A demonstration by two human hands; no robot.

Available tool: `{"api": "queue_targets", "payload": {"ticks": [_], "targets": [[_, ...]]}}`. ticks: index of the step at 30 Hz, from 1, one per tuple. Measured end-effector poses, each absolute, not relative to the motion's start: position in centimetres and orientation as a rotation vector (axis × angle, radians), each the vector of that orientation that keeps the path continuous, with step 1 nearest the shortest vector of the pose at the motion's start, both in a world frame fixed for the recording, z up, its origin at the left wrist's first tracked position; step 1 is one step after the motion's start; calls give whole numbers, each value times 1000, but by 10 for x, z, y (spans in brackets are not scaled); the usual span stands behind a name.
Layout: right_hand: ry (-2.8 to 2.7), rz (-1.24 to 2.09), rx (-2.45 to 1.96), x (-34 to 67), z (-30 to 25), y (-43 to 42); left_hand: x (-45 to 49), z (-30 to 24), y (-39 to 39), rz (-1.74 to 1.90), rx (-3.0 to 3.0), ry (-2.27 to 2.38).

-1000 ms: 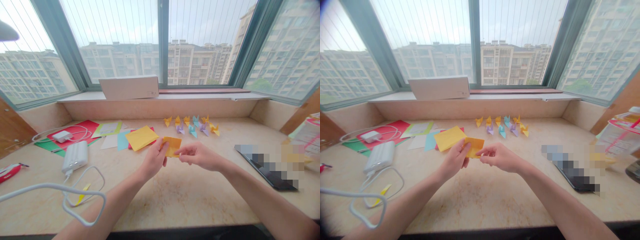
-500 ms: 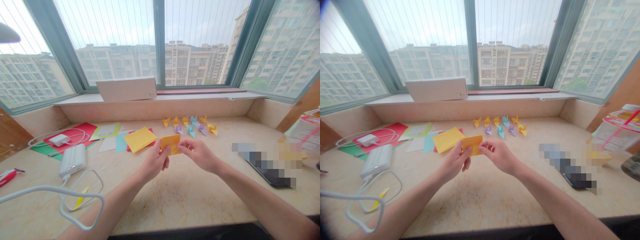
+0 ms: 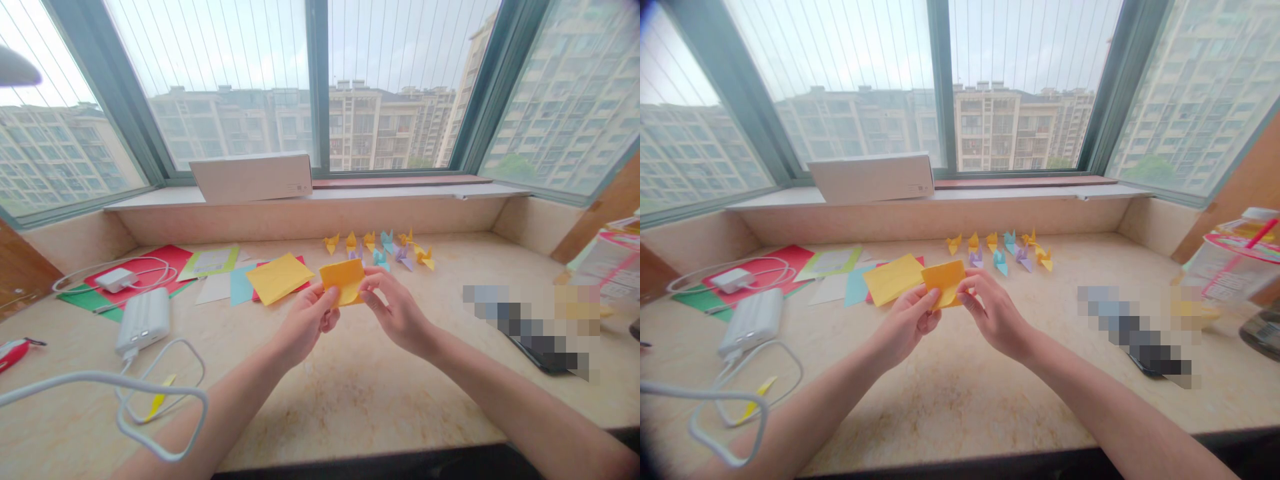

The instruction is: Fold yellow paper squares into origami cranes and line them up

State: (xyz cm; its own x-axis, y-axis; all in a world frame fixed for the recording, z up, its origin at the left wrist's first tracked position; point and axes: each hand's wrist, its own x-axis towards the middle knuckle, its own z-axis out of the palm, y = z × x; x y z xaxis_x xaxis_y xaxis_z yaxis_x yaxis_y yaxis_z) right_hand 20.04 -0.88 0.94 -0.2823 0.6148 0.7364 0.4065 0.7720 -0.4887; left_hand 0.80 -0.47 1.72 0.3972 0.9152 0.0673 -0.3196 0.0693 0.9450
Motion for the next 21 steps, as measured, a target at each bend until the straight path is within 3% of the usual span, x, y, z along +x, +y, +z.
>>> {"api": "queue_targets", "payload": {"ticks": [13, 21], "targets": [[-2114, 384, -658, 207, 9, -1, 6, 13, -4, 912, 1205, 734], [-1950, 485, -769, 203, 13, -2, 9, 9, -5, 924, 1330, 664]]}}
